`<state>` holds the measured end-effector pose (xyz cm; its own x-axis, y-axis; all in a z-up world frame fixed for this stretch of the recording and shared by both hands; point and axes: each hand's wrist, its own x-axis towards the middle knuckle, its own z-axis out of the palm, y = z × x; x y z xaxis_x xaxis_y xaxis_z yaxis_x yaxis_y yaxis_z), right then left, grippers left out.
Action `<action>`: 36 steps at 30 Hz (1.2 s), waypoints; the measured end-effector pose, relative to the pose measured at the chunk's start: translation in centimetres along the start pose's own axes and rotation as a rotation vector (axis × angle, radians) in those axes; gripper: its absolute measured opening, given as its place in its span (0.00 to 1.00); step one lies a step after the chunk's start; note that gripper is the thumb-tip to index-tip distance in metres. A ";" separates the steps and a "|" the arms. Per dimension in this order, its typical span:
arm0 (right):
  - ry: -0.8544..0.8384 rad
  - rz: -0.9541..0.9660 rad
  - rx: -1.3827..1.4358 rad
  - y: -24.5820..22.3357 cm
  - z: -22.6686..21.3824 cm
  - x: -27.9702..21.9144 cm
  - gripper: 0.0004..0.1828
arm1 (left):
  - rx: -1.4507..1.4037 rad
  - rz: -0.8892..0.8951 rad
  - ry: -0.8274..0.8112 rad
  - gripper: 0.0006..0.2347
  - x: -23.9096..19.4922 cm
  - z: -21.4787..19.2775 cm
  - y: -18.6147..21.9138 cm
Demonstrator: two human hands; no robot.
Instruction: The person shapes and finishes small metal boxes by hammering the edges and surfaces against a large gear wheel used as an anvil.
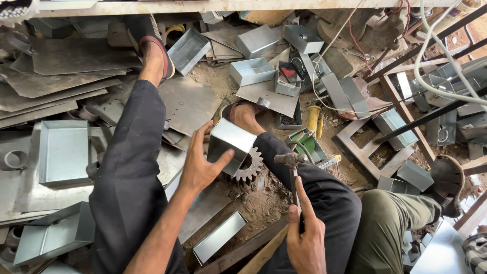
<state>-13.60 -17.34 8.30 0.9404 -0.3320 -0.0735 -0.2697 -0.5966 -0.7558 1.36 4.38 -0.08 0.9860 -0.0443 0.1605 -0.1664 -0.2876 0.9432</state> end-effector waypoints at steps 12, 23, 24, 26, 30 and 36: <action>-0.066 -0.008 -0.004 0.1 0.1 0.1 0.34 | 0.036 -0.026 0.210 0.09 -0.7 4.3 -1.4; 0.076 -0.171 -0.037 0.6 -0.5 0.3 0.32 | 0.989 0.122 -0.381 0.04 5.8 2.7 -3.5; 0.194 -0.263 -0.090 0.8 -0.5 0.2 0.31 | 1.030 0.145 -0.417 0.03 5.9 2.8 -4.3; 0.315 -0.347 -0.139 1.2 0.0 0.3 0.30 | 1.055 0.204 -0.397 0.03 5.9 3.1 -5.3; 0.316 -0.602 0.013 1.5 1.9 1.4 0.31 | 1.168 0.287 -0.358 0.03 5.8 4.5 -5.5; -0.259 -0.074 -0.164 2.3 3.0 1.1 0.34 | 1.217 0.392 -0.381 0.04 5.2 4.3 -2.0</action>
<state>-12.59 -16.92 4.50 0.9746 -0.0989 -0.2011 -0.2086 -0.7289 -0.6521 6.88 0.57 -2.38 0.8468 -0.5257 0.0806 -0.5245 -0.8506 -0.0374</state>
